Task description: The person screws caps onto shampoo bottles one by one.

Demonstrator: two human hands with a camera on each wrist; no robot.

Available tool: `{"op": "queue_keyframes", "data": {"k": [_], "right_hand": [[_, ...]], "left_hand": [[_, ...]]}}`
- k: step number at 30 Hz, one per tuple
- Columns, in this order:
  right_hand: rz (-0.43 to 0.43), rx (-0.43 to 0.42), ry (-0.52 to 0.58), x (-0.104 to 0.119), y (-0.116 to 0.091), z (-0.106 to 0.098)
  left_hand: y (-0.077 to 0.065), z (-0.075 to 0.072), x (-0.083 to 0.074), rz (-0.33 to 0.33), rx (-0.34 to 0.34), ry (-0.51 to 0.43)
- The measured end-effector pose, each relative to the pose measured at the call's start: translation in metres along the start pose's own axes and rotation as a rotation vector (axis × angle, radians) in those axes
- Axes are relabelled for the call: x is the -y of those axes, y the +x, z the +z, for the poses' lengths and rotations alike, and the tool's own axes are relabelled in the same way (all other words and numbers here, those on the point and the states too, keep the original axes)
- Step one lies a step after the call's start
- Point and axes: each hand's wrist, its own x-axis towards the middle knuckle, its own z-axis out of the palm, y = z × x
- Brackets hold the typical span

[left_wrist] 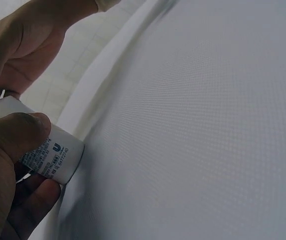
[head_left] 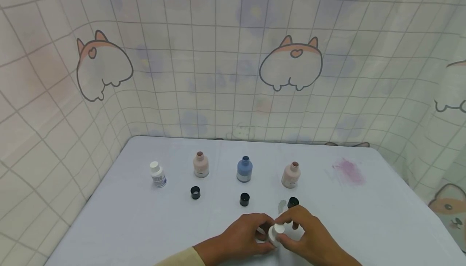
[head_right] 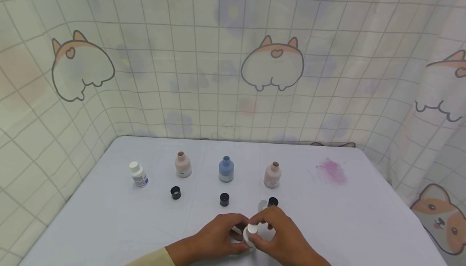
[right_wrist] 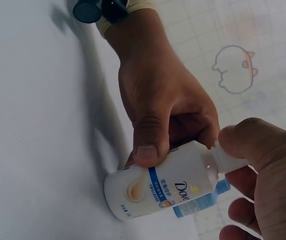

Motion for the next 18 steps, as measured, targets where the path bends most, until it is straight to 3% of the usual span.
{"op": "queue_keyframes", "data": {"k": [6, 9, 16, 18], "right_hand": [[0.169, 0.017, -0.047, 0.0070, -0.0009, -0.0014], [0.187, 0.052, -0.024, 0.0082, -0.0012, -0.0047], [-0.119, 0.037, 0.089, 0.0021, 0.0021, -0.0064], [-0.108, 0.031, 0.090, 0.0056, 0.0035, -0.0070]], "left_hand": [[0.0000, 0.0007, -0.0001, 0.015, 0.001, 0.001], [-0.0001, 0.0013, -0.0002, 0.027, 0.002, -0.002], [-0.0005, 0.0002, -0.0009, 0.006, -0.001, -0.007], [-0.0006, 0.0000, -0.0009, 0.008, -0.001, -0.008]]}}
